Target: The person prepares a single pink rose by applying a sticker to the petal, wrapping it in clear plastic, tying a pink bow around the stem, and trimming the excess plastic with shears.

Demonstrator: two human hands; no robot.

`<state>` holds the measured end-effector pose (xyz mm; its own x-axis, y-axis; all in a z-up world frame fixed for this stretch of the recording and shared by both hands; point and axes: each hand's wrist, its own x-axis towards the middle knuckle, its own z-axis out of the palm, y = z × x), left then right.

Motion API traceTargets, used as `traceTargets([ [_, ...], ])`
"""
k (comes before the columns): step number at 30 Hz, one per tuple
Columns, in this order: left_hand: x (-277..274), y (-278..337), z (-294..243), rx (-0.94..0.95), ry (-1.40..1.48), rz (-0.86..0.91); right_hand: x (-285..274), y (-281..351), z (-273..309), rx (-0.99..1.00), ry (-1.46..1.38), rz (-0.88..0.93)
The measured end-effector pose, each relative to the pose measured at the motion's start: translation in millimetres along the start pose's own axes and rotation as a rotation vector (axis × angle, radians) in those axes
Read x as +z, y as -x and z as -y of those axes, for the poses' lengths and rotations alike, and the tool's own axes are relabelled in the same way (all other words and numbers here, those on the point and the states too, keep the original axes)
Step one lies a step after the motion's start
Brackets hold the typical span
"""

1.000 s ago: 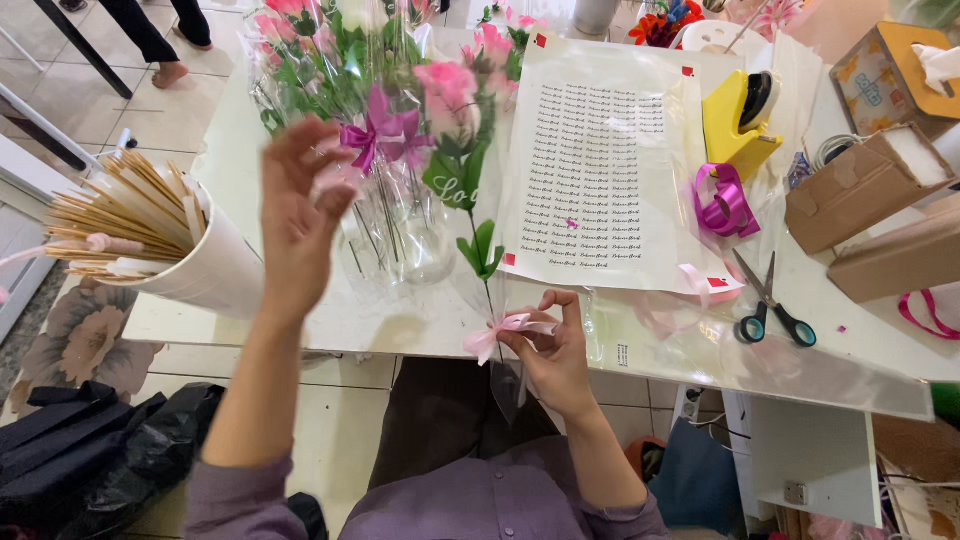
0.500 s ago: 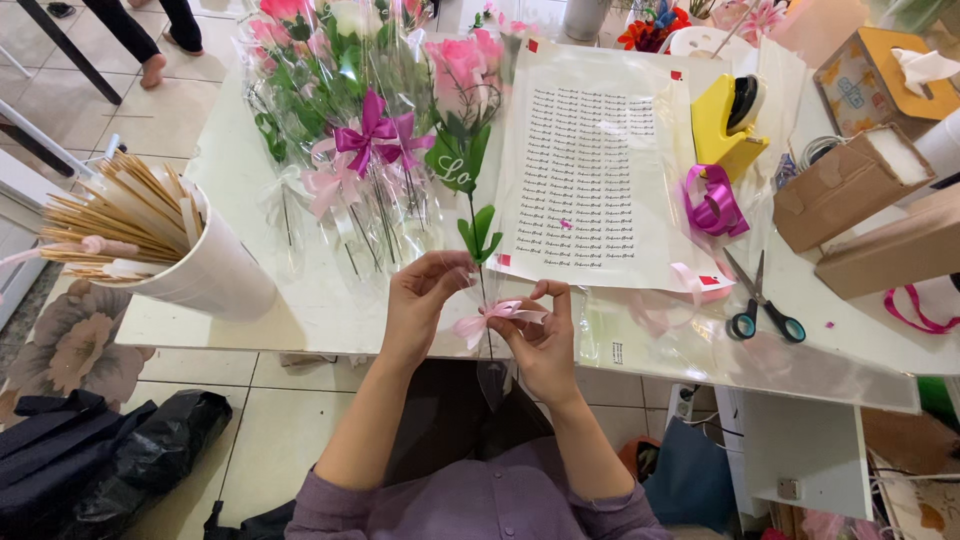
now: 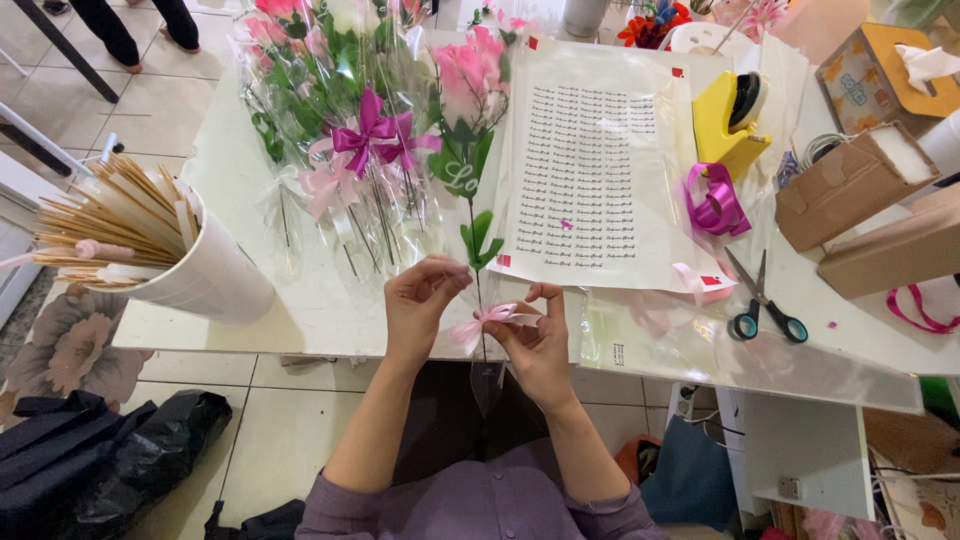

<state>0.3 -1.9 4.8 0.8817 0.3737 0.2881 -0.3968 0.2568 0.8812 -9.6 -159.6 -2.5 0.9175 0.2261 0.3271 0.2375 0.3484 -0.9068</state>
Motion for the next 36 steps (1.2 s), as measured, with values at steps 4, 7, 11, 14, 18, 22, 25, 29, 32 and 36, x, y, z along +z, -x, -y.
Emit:
traceTargets([
  [4, -4.5, -1.4, 5.0, 0.033, 0.013, 0.054, 0.8, -1.0, 5.5, 0.035, 0.007, -0.005],
  [7, -4.0, -0.3, 5.2, 0.015, 0.046, 0.101, 0.3, -3.2, 4.6, 0.050, 0.035, 0.002],
  [11, -11.1, 1.4, 22.4, -0.081, 0.108, 0.103, 1.8, -6.9, 5.9, 0.063, 0.036, -0.009],
  [14, -11.9, 2.4, 28.8, -0.137, 0.199, 0.098, 2.7, -8.5, 8.3, 0.068, 0.023, -0.020],
  [18, -12.4, 4.3, 27.9, -0.157, 0.228, 0.077, 2.5, -10.7, 11.0, 0.063, 0.016, -0.030],
  [22, -8.9, 3.5, 17.6, -0.167, 0.177, 0.060, 0.7, -9.6, 7.2, 0.081, 0.005, -0.041],
  [25, -4.7, 4.5, 7.5, -0.176, 0.158, 0.073, 0.6, -8.0, 5.0, 0.091, 0.025, -0.033],
  [29, -3.3, 3.1, 1.4, -0.183, 0.130, 0.070, 0.2, -7.2, 5.4, 0.081, 0.021, -0.022],
  [32, -6.4, 2.1, 3.7, -0.177, 0.132, 0.064, -0.8, -7.7, 4.1, 0.077, 0.013, -0.015],
  [36, -13.9, 2.3, 13.9, -0.179, 0.181, 0.078, 0.7, -6.5, 5.4, 0.094, -0.013, -0.009],
])
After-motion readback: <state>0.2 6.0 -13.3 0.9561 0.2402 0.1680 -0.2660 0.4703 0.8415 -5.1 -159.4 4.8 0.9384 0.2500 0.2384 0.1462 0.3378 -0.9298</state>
